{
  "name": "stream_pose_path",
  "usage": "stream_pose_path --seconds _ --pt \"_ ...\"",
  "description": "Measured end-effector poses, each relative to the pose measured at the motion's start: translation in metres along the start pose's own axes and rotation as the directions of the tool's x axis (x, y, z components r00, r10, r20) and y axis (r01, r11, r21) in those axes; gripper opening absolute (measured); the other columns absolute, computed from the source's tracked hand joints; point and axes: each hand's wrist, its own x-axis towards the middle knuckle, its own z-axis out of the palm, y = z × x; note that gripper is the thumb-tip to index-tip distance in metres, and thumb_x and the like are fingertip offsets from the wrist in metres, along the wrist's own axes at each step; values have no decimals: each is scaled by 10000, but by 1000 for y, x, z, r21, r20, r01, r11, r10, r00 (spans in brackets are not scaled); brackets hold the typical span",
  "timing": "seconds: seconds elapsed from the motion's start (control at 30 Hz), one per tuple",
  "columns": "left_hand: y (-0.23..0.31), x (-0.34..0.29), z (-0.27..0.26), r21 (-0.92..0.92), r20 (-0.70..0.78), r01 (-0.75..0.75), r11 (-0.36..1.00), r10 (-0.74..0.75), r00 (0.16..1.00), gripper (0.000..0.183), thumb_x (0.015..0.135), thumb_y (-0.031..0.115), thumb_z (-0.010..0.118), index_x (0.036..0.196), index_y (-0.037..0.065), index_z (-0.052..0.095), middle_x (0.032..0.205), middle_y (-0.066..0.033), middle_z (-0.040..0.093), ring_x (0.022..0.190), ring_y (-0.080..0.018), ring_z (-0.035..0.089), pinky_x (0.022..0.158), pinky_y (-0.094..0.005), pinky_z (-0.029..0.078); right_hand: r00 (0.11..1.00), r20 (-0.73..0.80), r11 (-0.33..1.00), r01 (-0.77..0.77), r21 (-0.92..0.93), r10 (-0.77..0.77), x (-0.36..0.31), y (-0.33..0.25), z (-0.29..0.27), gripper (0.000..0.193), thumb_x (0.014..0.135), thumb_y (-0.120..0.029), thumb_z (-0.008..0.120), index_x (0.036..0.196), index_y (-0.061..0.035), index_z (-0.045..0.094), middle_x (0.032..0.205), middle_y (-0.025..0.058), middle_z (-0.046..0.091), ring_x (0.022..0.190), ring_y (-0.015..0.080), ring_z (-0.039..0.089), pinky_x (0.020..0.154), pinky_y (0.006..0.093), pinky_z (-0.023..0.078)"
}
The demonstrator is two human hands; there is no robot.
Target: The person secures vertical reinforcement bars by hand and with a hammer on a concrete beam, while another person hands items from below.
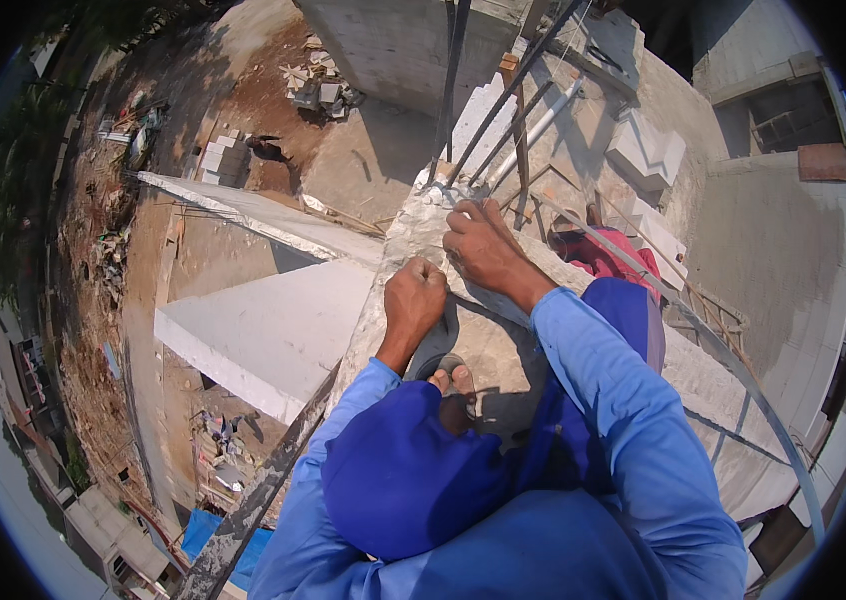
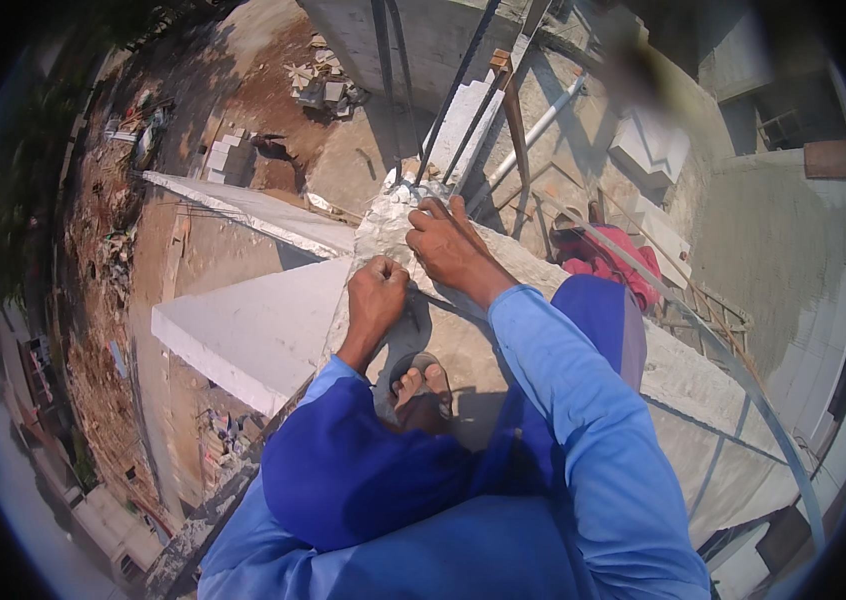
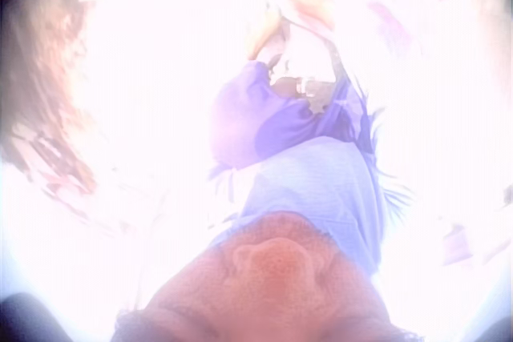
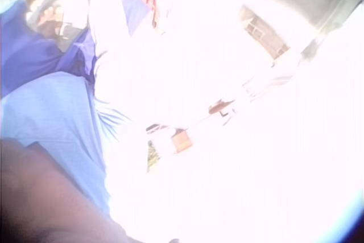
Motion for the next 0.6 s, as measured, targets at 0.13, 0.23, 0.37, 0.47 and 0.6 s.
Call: stream_pose_path --seconds 0.13,0.23,0.37,0.47,0.6 --pt "7 -8 -12 -112 2 43 993 -43 999 199 827 186 583 833 8 674 793 -202 689 749 -328 681 706 -407 517 995 -96 997 3 75 4 -2 1 -20 207 728 -80 727 923 -112 669 1020 92 575 1218 313 471 952 472 366" --pt "12 -13 -20 -185 -7 36 982 -38 999 171 804 164 613 804 5 674 730 -149 673 676 -224 641 665 -353 505 971 -235 997 -14 75 31 -5 -1 -33 259 702 -21 725 939 -87 643 1029 123 568 1157 325 498 912 456 405" --pt "7 -17 -21 -256 4 27 966 -27 1000 160 795 154 628 801 3 681 707 -126 671 656 -178 630 650 -332 501 895 -145 886 -372 277 421 -10 2 -34 215 789 -68 668 995 -24 626 1074 199 579 1038 391 569 865 431 473" --pt "8 -18 -24 -237 2 15 971 -15 1000 167 795 151 630 810 -6 684 710 -133 673 659 -193 639 651 -336 503 797 -4 764 -578 286 604 -9 8 -9 230 841 -151 610 1022 -10 628 1093 236 614 1012 396 610 861 438 483" --pt "8 -11 -28 -156 -6 -49 987 49 999 173 809 157 628 822 -8 678 723 -150 673 678 -218 652 660 -343 504 683 263 572 -721 391 681 6 -5 -5 263 840 -215 580 974 -5 663 1033 243 658 993 398 633 870 449 488"
